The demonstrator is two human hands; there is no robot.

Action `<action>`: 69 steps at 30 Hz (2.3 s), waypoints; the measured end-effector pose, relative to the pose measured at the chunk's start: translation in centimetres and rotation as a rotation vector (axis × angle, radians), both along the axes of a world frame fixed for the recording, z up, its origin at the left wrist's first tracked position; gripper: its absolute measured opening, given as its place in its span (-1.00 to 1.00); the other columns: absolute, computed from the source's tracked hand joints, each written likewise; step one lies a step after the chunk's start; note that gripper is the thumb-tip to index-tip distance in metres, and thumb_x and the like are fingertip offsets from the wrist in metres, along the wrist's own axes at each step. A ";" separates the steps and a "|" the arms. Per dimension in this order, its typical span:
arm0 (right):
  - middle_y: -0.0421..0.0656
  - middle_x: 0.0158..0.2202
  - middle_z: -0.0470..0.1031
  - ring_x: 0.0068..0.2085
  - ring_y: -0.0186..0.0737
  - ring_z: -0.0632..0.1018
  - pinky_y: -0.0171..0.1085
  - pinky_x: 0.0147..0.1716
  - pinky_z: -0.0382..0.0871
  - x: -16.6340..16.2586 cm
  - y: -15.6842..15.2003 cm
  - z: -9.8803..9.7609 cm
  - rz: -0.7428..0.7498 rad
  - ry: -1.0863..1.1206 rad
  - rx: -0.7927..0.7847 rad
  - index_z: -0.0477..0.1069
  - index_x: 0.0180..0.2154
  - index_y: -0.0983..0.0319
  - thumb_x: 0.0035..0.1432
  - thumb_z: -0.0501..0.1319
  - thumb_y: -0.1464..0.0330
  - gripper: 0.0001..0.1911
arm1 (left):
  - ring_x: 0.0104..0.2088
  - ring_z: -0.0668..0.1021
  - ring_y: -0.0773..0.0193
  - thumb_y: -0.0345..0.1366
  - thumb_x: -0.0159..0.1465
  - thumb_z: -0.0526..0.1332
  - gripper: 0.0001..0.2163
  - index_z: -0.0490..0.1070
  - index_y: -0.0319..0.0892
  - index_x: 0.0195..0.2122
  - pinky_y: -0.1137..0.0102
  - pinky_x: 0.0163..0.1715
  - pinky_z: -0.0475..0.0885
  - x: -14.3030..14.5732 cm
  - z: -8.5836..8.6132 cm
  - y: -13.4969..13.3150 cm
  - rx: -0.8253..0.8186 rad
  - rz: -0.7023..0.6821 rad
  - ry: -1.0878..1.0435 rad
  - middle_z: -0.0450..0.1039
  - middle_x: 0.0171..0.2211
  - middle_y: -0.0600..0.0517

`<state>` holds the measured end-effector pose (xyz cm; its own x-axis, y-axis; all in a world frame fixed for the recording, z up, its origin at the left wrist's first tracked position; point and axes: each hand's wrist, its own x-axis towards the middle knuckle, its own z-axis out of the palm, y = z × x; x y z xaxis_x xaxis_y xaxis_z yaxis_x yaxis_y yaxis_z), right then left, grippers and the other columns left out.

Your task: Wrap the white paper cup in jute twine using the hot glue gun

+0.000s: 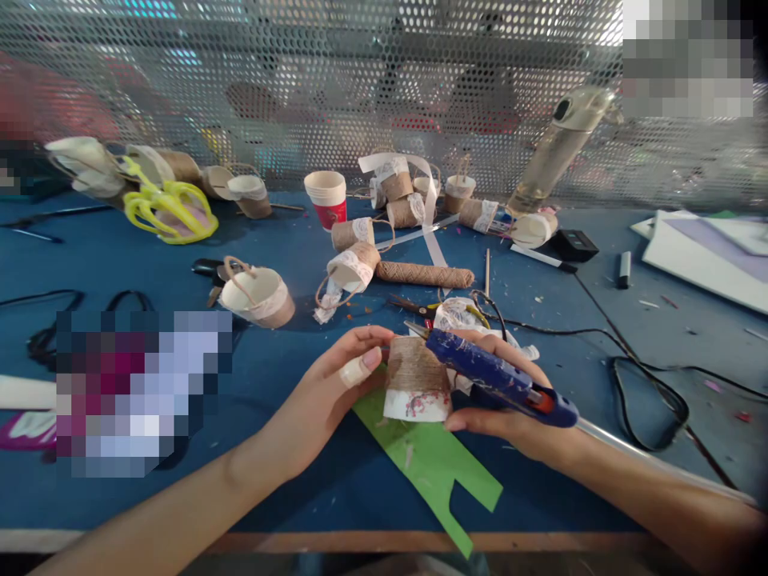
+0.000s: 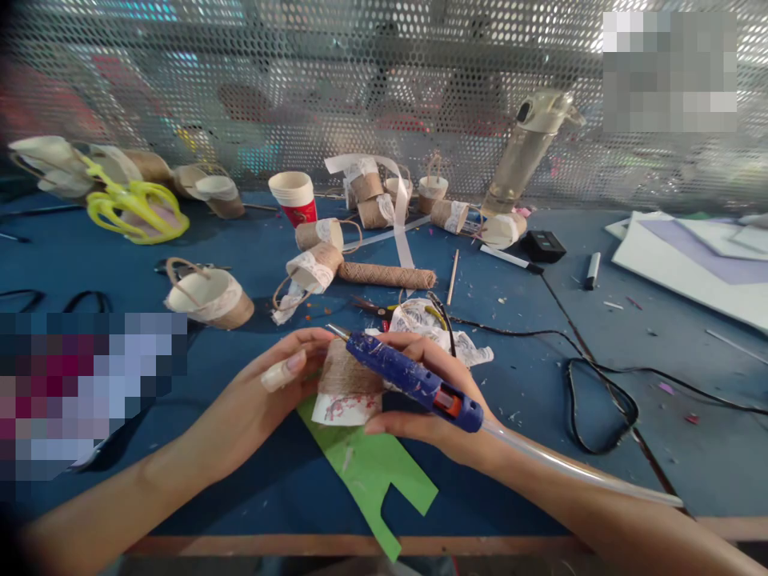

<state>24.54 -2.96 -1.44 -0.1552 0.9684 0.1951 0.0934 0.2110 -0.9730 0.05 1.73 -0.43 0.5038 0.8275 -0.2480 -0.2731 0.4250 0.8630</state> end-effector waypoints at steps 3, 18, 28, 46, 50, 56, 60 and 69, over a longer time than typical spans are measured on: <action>-0.20 0.14 0.56 0.21 -0.04 0.53 -0.07 0.25 0.38 0.0 -0.1 0.2 0.000 0.011 -0.032 0.45 -0.22 0.09 -0.10 0.60 0.42 -0.55 | -0.03 0.53 0.08 -0.16 0.37 0.26 -0.83 0.50 -0.12 -0.31 0.19 0.01 0.38 -0.1 0.1 0.1 0.056 0.011 0.004 0.54 0.05 -0.02; -0.32 0.14 0.56 0.18 -0.17 0.55 -0.23 0.19 0.44 0.0 -0.2 0.5 0.068 0.059 0.040 0.46 -0.11 0.01 -0.10 0.60 0.48 -0.45 | 0.08 0.49 0.13 -0.17 0.33 0.33 -0.74 0.60 -0.12 -0.47 0.33 0.04 0.34 -0.6 -0.7 0.4 0.107 0.076 0.116 0.54 0.02 0.03; -0.30 0.15 0.56 0.20 -0.17 0.54 -0.21 0.20 0.45 0.0 -0.1 0.3 0.030 0.007 0.055 0.46 -0.12 0.02 -0.09 0.59 0.46 -0.47 | 0.06 0.49 0.18 -0.23 0.22 0.45 -0.81 0.54 -0.11 -0.50 0.36 0.03 0.37 -0.5 -0.2 0.5 0.137 0.064 0.148 0.48 0.00 0.06; -0.23 0.14 0.57 0.15 -0.11 0.59 -0.17 0.14 0.48 -0.4 0.0 0.1 0.009 -0.022 0.082 0.44 -0.20 0.08 -0.08 0.59 0.43 -0.54 | 0.15 0.45 0.06 -0.14 0.38 0.26 -0.71 0.57 -0.11 -0.46 0.25 0.13 0.31 -0.6 -0.4 0.5 0.207 0.033 0.213 0.46 0.11 0.00; -0.17 0.16 0.56 0.18 -0.05 0.57 -0.10 0.15 0.48 -0.3 0.0 0.2 0.041 -0.033 0.083 0.42 -0.19 0.10 -0.06 0.58 0.42 -0.55 | 0.10 0.48 0.07 -0.13 0.39 0.25 -0.66 0.50 -0.14 -0.52 0.27 0.03 0.40 -0.5 -0.2 0.3 0.161 0.058 0.184 0.49 0.09 -0.01; -0.12 0.19 0.54 0.20 -0.03 0.56 -0.07 0.14 0.51 -0.1 -0.1 0.1 0.083 -0.070 0.101 0.40 -0.19 0.10 -0.04 0.58 0.38 -0.54 | -0.03 0.53 0.20 -0.13 0.33 0.32 -0.70 0.52 -0.15 -0.51 0.40 -0.10 0.46 -0.3 0.1 0.3 0.105 0.094 0.167 0.53 0.04 0.01; -0.13 0.17 0.55 0.17 -0.04 0.58 -0.09 0.12 0.52 -0.2 0.0 0.1 0.076 -0.075 0.121 0.39 -0.20 0.10 -0.05 0.59 0.37 -0.54 | -0.11 0.52 0.27 -0.19 0.24 0.42 -0.82 0.54 -0.13 -0.44 0.42 -0.10 0.47 -0.3 0.2 0.6 0.085 0.092 0.184 0.51 0.03 0.04; -0.16 0.16 0.56 0.16 -0.06 0.59 -0.11 0.11 0.52 -0.2 -0.1 0.1 0.068 -0.057 0.104 0.40 -0.20 0.10 -0.06 0.59 0.37 -0.54 | -0.16 0.54 0.28 -0.16 0.24 0.42 -0.84 0.56 -0.09 -0.40 0.42 -0.13 0.48 -0.2 0.3 0.6 0.071 0.139 0.171 0.52 0.02 0.07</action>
